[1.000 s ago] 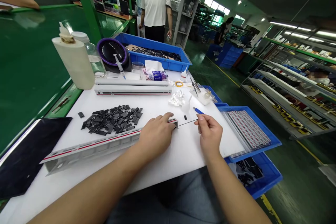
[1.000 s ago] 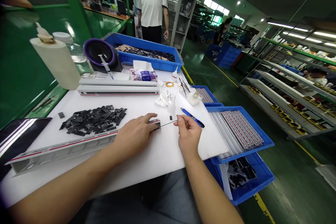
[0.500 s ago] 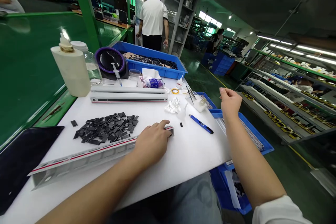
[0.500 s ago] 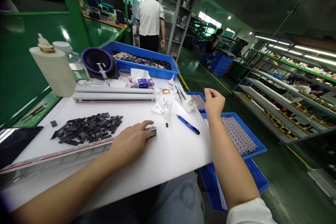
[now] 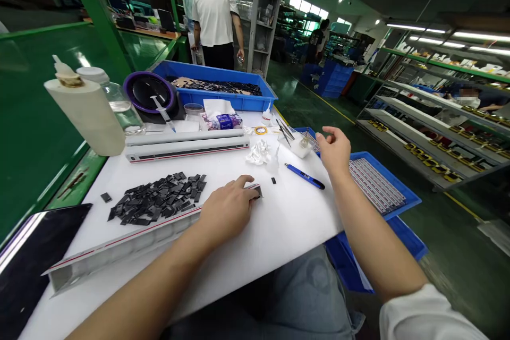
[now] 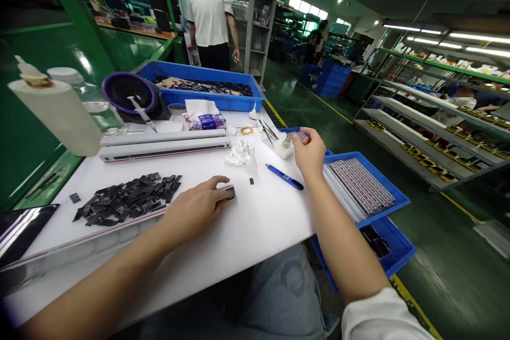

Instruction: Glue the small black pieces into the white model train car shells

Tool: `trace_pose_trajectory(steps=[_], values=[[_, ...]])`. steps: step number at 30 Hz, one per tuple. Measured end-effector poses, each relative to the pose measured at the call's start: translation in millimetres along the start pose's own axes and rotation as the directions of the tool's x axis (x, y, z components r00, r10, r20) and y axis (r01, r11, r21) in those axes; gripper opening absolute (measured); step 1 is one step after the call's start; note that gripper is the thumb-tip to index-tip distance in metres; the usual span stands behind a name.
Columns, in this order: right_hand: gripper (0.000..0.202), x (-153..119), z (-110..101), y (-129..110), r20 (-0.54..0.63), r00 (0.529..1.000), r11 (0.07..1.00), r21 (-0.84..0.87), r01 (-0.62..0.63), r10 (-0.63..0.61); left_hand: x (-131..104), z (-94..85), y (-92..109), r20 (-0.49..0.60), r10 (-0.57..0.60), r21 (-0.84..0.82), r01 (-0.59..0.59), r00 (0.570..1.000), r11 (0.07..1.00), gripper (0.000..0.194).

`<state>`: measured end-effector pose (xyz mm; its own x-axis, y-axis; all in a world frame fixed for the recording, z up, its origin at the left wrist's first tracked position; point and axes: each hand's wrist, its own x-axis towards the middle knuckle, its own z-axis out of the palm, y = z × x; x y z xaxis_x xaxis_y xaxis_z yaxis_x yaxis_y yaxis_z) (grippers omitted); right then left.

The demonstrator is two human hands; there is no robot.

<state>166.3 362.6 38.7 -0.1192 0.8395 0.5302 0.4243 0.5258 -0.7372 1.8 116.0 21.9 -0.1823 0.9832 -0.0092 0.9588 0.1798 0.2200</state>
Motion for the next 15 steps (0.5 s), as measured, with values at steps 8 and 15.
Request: trace_pose_trajectory(steps=[8,15], values=[[0.022,-99,16,-27,0.639,0.742,0.933,-0.104,0.345,-0.203,11,-5.5,-17,0.087,0.040,-0.114,-0.029,0.995,0.993,0.040],[0.029,-101,29,-20,0.660,0.736,0.887,-0.238,0.395,-0.151,17,-6.1,-24,0.088,0.054,-0.155,-0.040,0.995,0.987,0.038]])
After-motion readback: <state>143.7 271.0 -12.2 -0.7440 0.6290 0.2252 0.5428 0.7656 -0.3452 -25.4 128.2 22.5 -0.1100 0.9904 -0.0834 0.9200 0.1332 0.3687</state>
